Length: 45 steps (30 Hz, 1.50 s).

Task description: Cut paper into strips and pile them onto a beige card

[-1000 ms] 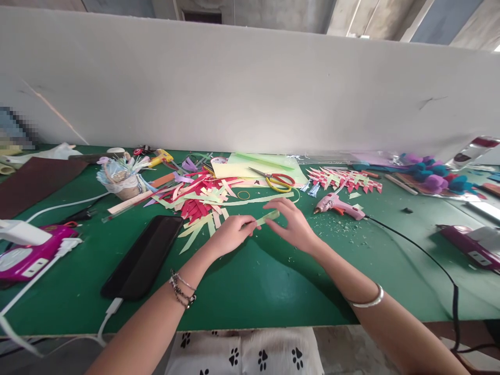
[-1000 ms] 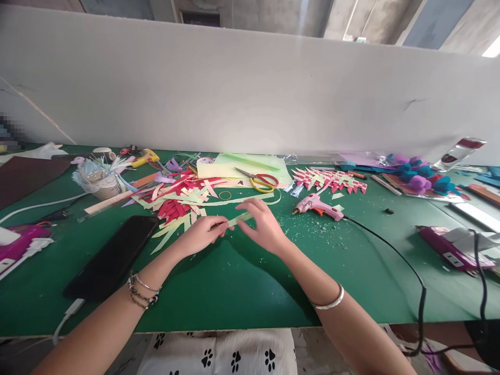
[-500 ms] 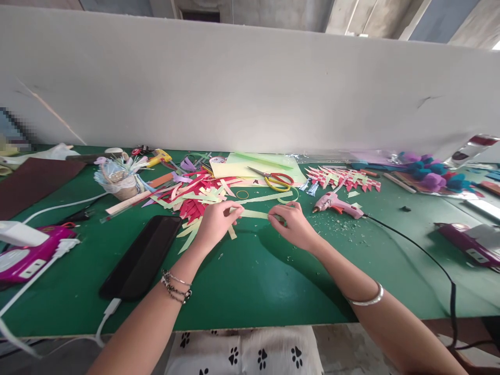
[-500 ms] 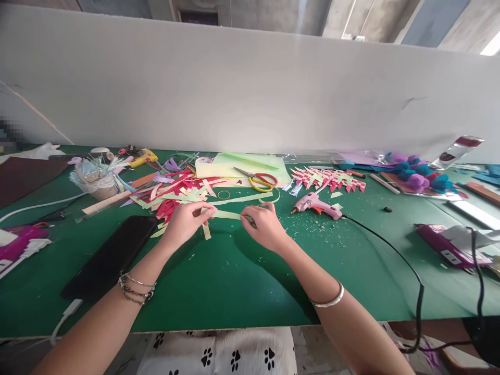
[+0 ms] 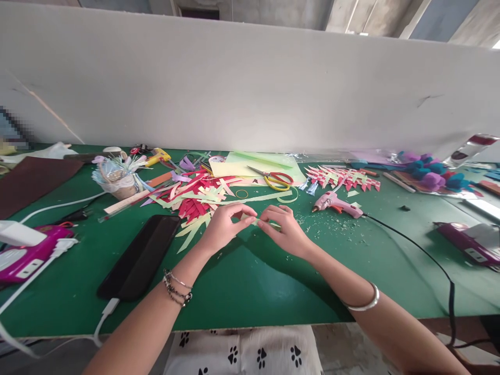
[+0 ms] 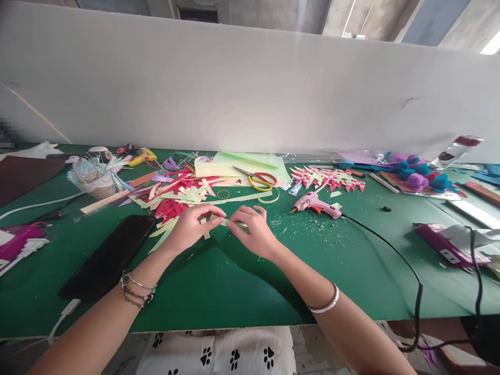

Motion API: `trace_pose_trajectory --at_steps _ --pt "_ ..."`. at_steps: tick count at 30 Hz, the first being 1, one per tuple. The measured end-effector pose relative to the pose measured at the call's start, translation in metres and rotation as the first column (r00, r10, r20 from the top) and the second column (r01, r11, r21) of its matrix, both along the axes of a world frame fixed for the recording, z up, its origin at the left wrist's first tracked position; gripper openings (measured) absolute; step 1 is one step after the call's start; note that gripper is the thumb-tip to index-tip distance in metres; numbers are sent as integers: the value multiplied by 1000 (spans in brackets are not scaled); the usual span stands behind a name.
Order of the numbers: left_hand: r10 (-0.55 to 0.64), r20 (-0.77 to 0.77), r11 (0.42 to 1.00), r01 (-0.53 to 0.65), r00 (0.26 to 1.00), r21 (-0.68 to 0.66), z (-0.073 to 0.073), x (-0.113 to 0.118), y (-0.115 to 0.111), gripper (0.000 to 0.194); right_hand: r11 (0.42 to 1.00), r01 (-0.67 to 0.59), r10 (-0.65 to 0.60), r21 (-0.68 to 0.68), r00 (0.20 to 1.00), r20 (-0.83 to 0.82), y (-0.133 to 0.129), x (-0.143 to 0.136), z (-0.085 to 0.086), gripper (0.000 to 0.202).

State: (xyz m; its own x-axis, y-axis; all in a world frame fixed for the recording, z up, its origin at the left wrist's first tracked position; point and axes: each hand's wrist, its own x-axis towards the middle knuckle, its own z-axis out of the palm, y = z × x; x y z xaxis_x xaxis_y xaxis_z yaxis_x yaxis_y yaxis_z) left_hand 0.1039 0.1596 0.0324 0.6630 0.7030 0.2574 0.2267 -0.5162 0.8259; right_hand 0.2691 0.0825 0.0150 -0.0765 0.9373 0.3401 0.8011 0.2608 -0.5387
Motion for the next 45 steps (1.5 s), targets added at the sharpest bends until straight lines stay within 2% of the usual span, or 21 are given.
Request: trace_pose_trajectory --at_steps 7,13,23,27,32,38,41,45 --pt "-4 -20 985 1 1000 -175 -4 -5 10 34 999 -9 7 -53 998 -55 1 5 2 25" --pt "12 -38 982 -19 999 -186 -4 -7 12 35 998 -5 -1 -68 996 -89 1 6 1 23" --pt "72 -8 976 -72 997 -208 -3 -13 19 36 999 37 -37 -9 996 -76 4 14 4 24" --pt "97 -14 973 -97 995 -211 1 -14 19 35 999 22 -30 -47 982 -185 3 16 6 28" --pt "158 26 968 -150 987 -200 6 -18 22 34 994 17 -56 -105 922 -382 3 20 7 31" --pt "202 84 962 -182 976 -203 5 -23 30 35 982 96 -170 -160 815 -554 5 27 11 29" --pt "218 106 963 -197 970 -185 7 -24 30 35 982 112 -185 -152 732 -656 6 31 11 30" --pt "258 120 954 -233 959 -190 8 -25 30 34 980 92 -198 -177 561 -804 10 36 8 30"
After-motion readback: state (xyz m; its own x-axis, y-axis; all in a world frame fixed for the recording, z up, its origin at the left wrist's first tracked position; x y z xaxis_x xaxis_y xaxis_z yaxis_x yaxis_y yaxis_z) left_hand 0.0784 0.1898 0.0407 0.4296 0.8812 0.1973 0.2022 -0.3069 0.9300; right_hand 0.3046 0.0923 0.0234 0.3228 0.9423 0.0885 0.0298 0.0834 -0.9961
